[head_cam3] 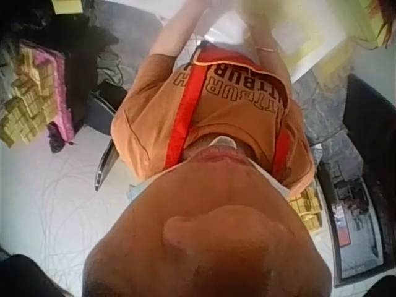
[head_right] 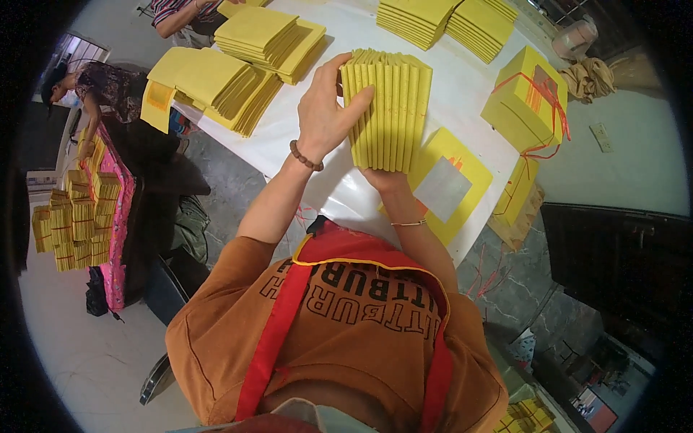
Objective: Counting and folding stacks of yellow ceremonial paper at a table.
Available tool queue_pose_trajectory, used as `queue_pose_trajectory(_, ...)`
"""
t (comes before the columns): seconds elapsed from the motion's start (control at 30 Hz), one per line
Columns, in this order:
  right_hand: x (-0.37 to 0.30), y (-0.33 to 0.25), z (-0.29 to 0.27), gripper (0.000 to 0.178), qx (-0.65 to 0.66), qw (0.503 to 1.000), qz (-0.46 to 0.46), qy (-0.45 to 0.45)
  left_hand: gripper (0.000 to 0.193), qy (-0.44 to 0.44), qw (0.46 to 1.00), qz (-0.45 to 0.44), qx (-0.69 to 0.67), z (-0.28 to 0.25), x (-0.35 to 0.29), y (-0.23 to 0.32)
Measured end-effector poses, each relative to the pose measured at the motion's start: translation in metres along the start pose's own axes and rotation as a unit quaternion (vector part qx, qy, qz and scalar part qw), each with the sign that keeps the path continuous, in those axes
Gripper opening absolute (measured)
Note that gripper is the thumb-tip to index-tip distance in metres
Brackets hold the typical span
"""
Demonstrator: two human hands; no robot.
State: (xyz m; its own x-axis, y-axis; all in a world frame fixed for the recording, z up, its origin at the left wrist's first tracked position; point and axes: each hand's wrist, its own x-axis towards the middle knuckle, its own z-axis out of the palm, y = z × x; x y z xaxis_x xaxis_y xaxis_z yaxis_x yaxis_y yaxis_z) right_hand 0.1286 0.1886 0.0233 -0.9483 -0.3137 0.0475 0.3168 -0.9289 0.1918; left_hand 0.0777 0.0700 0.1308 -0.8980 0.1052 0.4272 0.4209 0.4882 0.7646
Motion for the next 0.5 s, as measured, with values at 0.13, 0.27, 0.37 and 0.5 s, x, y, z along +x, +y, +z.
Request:
queue_pose_trajectory(0.13, 0.0001, 0.0000, -0.0026, 0.048, 0.000, 1.000, -0.011, -0.012, 0.055, 0.017, 1.000, 0.013, 0.005, -0.0015, 0.0010, 0.0018)
queue_pose_trajectory(0.27, 0.0021, 0.0041, 0.0050, 0.049, -0.015, 0.999, -0.036, -0.012, 0.053, 0.027, 0.999, 0.027, 0.026, -0.0009, 0.0018, -0.0024)
queue_pose_trajectory(0.37, 0.0030, 0.0018, 0.0051, 0.050, 0.000, 1.000, -0.017, -0.025, 0.053, 0.023, 0.999, 0.024, 0.024, -0.0017, 0.0028, -0.0011)
queue_pose_trajectory(0.5, 0.0041, -0.0007, 0.0017, 0.051, -0.002, 1.000, -0.022, -0.020, 0.053, 0.023, 0.999, 0.028, 0.023, -0.0015, 0.0029, -0.0026)
